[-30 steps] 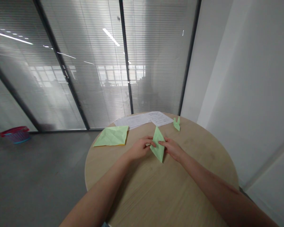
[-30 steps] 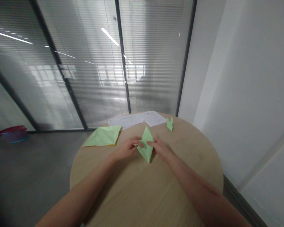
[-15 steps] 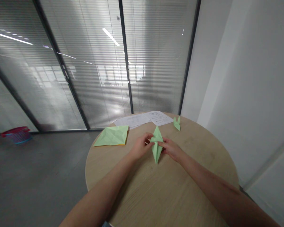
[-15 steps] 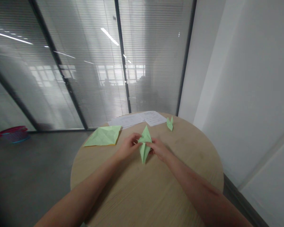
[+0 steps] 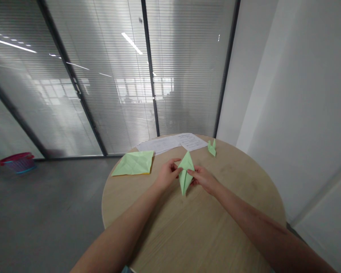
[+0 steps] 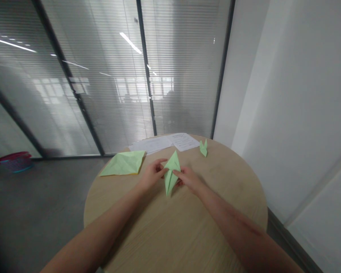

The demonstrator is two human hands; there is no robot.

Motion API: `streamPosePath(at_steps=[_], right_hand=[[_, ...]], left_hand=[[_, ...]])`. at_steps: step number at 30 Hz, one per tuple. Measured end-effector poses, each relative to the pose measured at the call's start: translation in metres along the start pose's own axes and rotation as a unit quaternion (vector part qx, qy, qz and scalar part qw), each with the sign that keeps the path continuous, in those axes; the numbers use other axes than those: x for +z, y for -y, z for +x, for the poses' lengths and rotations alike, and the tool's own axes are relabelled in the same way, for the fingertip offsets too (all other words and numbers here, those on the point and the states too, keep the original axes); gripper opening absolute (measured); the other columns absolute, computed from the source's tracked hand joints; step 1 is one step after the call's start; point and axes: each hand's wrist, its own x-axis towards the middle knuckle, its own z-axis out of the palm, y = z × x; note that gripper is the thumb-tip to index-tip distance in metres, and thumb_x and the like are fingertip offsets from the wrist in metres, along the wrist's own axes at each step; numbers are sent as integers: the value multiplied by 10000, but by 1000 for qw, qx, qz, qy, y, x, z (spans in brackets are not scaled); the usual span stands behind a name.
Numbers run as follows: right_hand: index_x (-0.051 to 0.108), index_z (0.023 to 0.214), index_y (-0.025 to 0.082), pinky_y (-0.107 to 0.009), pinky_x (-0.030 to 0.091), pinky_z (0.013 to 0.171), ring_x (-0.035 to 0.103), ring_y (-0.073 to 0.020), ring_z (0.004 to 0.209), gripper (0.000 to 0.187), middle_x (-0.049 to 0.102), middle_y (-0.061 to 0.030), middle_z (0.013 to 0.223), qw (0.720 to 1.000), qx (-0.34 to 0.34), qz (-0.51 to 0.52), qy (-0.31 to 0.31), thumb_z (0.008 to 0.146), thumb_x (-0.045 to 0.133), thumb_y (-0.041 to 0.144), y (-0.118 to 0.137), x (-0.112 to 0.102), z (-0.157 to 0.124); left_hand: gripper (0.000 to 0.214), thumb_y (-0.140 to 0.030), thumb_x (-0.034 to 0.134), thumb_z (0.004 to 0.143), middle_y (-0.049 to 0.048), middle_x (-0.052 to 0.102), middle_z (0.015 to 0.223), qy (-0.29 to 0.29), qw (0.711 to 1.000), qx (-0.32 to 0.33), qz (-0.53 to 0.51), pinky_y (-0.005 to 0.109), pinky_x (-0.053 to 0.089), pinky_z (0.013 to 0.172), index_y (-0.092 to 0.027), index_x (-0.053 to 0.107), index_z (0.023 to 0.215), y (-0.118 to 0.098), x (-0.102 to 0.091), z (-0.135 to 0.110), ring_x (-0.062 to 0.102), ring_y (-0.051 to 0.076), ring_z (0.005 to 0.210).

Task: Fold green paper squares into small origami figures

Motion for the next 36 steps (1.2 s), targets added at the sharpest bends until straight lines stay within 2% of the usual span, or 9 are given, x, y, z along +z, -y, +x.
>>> streamPosePath(at_steps=[7,12,18,22,25,29,36], right_hand=[[655,957,141,-235,479,507,617,-136,588,418,692,-78,810,1000,8,-23,8,763,688,510,-1,1,1],[660,931,147,-239,488,502,615,-138,575,388,690,-71,782,999,1,-37,-9,756,697,491,-4,0,4],[671,924,146,-234,489,499,627,-147,586,347,698,-79,784,999,-9,-38,-24,770,677,456,-7,-2,7],[663,917,138,-243,486,501,637,-162,607,331,705,-90,798,998,-10,-34,-49,763,669,431,-4,-1,7],[659,908,141,-251,488,509,640,-171,618,318,705,-86,795,997,-17,-27,-63,758,663,421,-4,-1,8],[657,892,159,-259,493,519,645,-178,629,302,707,-74,797,997,-35,-19,-68,762,659,431,-8,-5,10],[667,883,185,-270,487,527,642,-189,634,285,713,-75,812,993,-39,-34,-103,760,653,441,-7,-5,9]], left_hand=[[386,-253,612,794,-50,562,621,-25,997,28,74,221,425,563,-164,610,1170,0,0,-1,547,112,552],[373,-226,604,794,-45,572,627,-37,994,41,99,219,411,571,-171,622,1162,-5,2,-4,540,112,572],[382,-247,613,791,-44,576,614,-33,996,35,72,219,410,552,-162,612,1164,-5,3,-3,544,112,552],[425,-327,605,815,-28,600,646,-17,1000,-4,-22,233,461,535,-140,565,1194,-1,5,-2,573,117,529],[363,-390,613,812,-3,615,669,12,996,-48,-73,251,499,534,-124,609,1059,3,5,-1,587,120,529],[316,-436,600,814,20,617,644,38,993,-92,-60,245,503,529,-124,641,795,9,6,1,590,118,533],[341,-462,601,798,16,617,601,85,990,-111,-23,225,475,517,-133,638,716,8,8,0,590,115,525]])
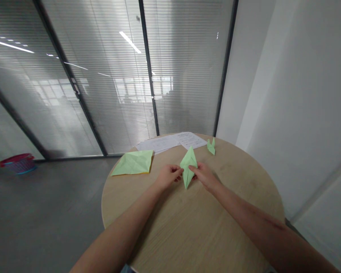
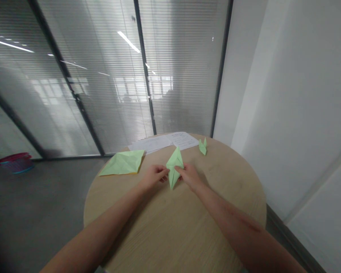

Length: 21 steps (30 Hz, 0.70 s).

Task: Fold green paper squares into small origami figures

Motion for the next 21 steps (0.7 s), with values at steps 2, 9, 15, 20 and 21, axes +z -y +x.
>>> streamPosePath(at_steps=[2,9,15,20,21], right_hand=[[661,873,184,-274,487,535,640,-191,635,291,710,-70,799,1000,-5,7,-7,755,652,449,2,0,-1],[642,878,183,-298,504,580,646,-205,670,318,709,-75,825,999,-18,24,-29,743,653,471,6,1,-2],[628,829,204,-303,510,578,632,-199,654,291,691,-62,782,998,-20,19,-47,749,647,483,5,-1,0],[630,850,217,-338,509,604,654,-238,731,283,705,-95,869,998,-25,6,-63,768,631,488,5,-5,3],[631,864,216,-339,510,606,657,-245,751,287,706,-103,890,997,-25,5,-67,772,626,489,6,-6,3]], left_hand=[[336,-455,595,797,11,604,579,17,1000,-4,9,218,460,507,-135,631,699,-2,2,-1,580,113,517],[312,-450,605,753,3,592,581,56,998,-21,20,226,441,489,-142,628,702,-5,6,-5,554,117,513],[264,-404,594,737,-26,560,532,107,993,-23,40,218,384,471,-166,574,626,-6,8,-10,482,96,454],[201,-344,589,723,-29,567,527,132,988,4,73,220,359,488,-168,603,625,-9,7,-13,475,100,465],[187,-329,591,717,-30,567,530,137,988,9,76,218,357,493,-168,608,625,-10,7,-14,472,98,469]])
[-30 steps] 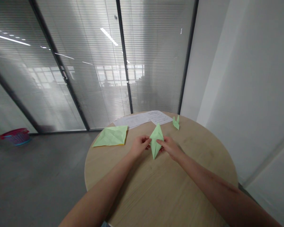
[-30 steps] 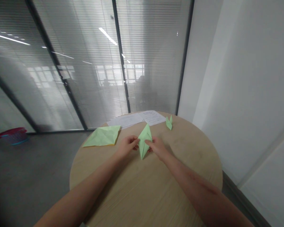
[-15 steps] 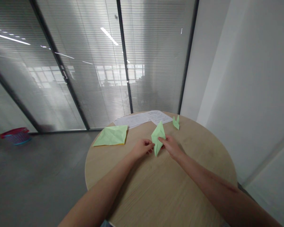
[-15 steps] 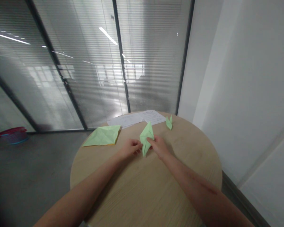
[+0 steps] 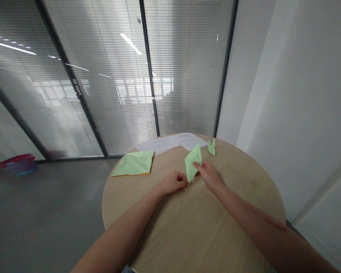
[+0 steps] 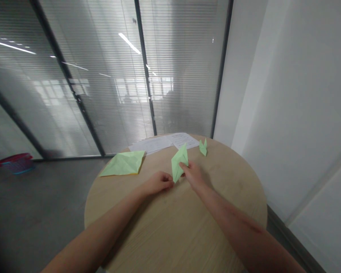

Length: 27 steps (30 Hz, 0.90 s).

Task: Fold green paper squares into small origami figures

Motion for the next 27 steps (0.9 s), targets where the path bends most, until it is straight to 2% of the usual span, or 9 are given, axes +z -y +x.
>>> streamPosePath(at_steps=[9,11,13,15,17,19,22,24,27], right_hand=[[636,936,206,-352,533,613,652,-248,760,312,697,-138,950,999,18,16,-24,776,631,474,0,-8,5],[639,914,205,-340,531,594,645,-233,726,297,697,-129,913,999,24,19,-20,769,642,464,0,-8,5],[644,909,203,-328,528,585,640,-219,702,295,696,-115,875,999,23,20,-10,767,648,461,0,-8,4],[651,924,198,-320,527,586,643,-213,699,310,698,-103,866,999,25,21,10,763,655,462,0,-7,3],[656,943,190,-317,528,591,653,-213,712,332,703,-97,878,999,34,19,36,754,668,462,-1,-5,1],[659,962,180,-310,525,588,660,-213,716,356,707,-92,884,997,38,16,64,748,679,463,-2,-3,-1],[661,978,175,-292,510,574,656,-203,700,375,707,-76,862,995,29,7,98,753,678,474,-3,1,-4],[664,953,173,-281,502,571,650,-195,692,368,703,-65,835,993,24,-2,112,752,680,482,-3,4,-6],[663,926,173,-275,497,577,645,-188,690,351,698,-57,814,992,24,-12,124,754,679,479,-3,6,-8]], left_hand=[[159,-260,559,742,-10,608,593,0,996,17,91,229,374,531,-166,686,728,8,-6,1,514,123,528],[138,-237,567,742,4,635,645,-62,989,34,129,241,398,574,-168,686,750,11,-11,3,544,139,587],[131,-245,569,770,23,656,727,-161,976,64,132,254,429,627,-168,670,800,12,-15,5,570,152,663],[168,-271,558,813,46,669,849,-242,962,91,87,265,464,671,-170,645,915,10,-17,6,596,160,742],[259,-287,546,847,75,665,996,-272,955,112,33,270,493,700,-180,607,1075,6,-18,5,618,165,824],[354,-294,539,866,103,638,1139,-266,955,129,10,271,512,703,-196,562,1205,1,-16,3,628,176,899],[407,-269,537,872,105,597,1266,-238,961,139,19,265,527,688,-217,547,1275,-2,-11,2,632,180,927],[402,-249,540,866,88,615,1256,-227,964,136,24,263,528,689,-224,569,1266,-1,-9,2,635,171,891],[373,-256,555,853,71,684,1085,-222,967,120,13,268,523,689,-210,612,1219,4,-9,5,632,164,822]])
